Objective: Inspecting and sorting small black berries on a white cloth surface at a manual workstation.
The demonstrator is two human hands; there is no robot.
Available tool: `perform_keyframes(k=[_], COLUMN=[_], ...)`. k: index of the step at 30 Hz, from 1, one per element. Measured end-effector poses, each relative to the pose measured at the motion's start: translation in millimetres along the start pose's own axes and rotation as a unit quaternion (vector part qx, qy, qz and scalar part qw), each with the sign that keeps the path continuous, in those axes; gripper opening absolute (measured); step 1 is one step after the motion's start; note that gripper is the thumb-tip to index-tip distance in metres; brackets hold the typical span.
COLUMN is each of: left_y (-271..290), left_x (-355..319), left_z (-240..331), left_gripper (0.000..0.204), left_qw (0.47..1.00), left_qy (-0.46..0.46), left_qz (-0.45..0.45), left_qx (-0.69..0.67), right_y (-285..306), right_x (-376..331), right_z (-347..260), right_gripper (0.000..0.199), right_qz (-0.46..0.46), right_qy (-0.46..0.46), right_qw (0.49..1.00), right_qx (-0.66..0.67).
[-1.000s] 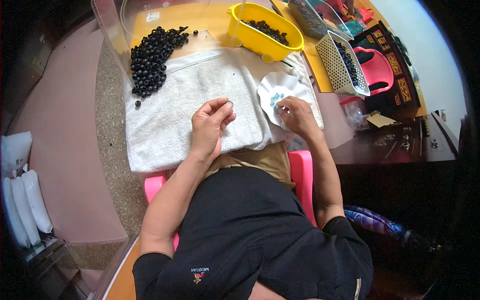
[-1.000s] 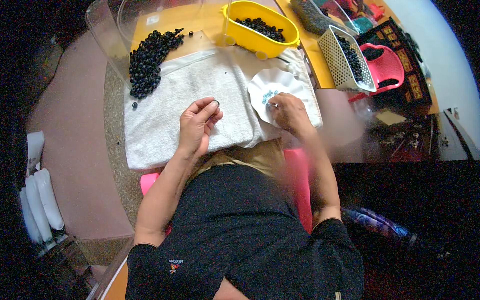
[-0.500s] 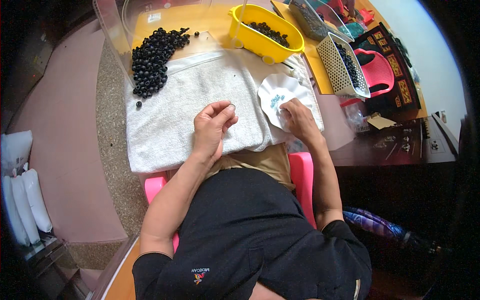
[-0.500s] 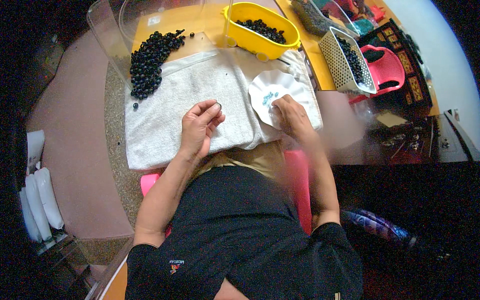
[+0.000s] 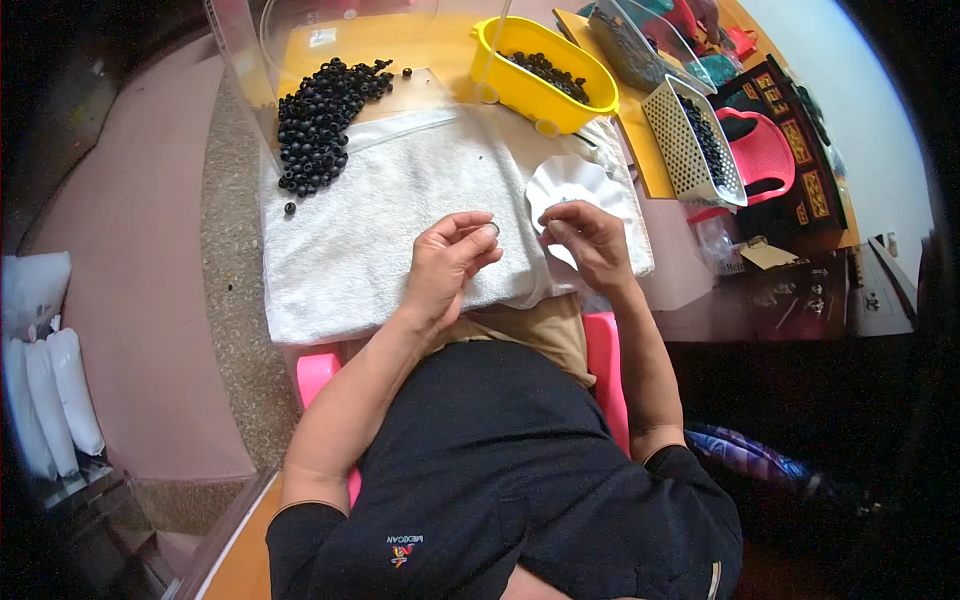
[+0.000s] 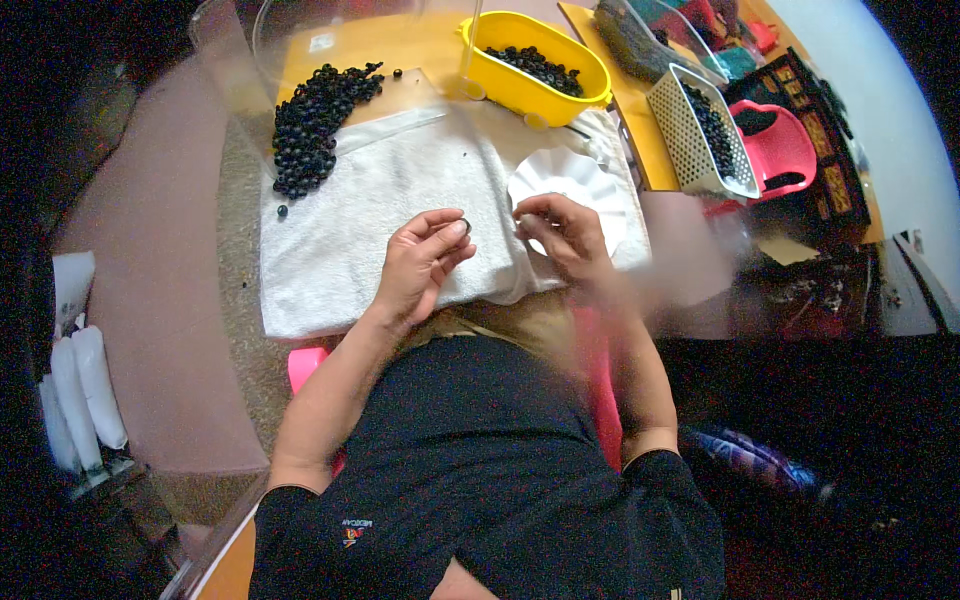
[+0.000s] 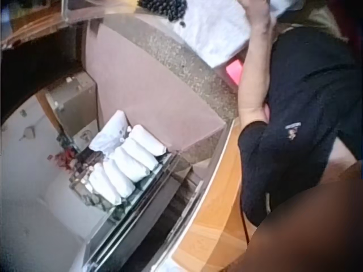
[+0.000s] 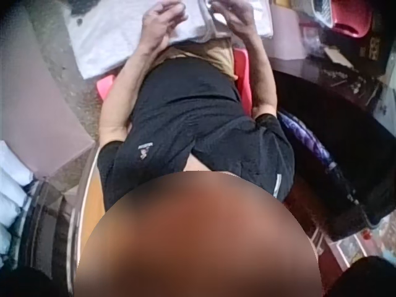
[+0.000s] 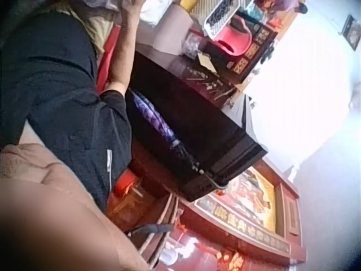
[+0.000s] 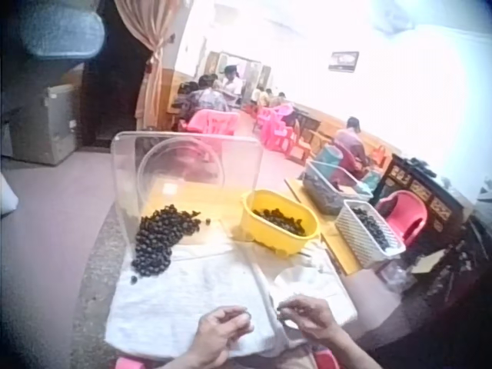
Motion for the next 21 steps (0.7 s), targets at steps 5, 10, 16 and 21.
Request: perform_keyframes(k=[5, 10, 16, 21], left_y=[-2.2, -5.7, -6.8, -5.8], left_x=[-0.3, -2.3, -1.7, -2.4], left_z=[-2.3, 0.6, -0.4, -1.1], left_gripper=[0.017, 0.016, 0.014, 0.015], left_qw=[0.999, 0.996, 0.994, 0.994], left_qy=[0.034, 0.039, 0.045, 0.046], left_qz=[-0.027, -0.059, -0.068, -0.064], left_qx=[-0.021, -0.051, -0.077, -0.077], right_y=[-24.2, -43.3, -48.7, -53.2], right_x=[11.4, 14.2, 13.0, 10.4], right_z=[-3.5, -4.8, 6.8, 8.9], right_gripper=[0.013, 0.011, 0.014, 0.015], right_qz=[-0.041, -0.052, -0.034, -0.017], right_qy=[0.025, 0.026, 0.011, -0.013], right_qw=[0.995, 0.987, 0.976, 0.969], right_qx=[0.087, 0.147, 0.215, 0.247])
Point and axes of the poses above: each hand's wrist, its own x-axis towards the middle knuckle, its own y-axis out of the back of the hand, z = x × y, the point moved 4 cm from there along x, towards the middle knuckle, and after that the axes turned 1 degree about y, right-handed, at the moved point
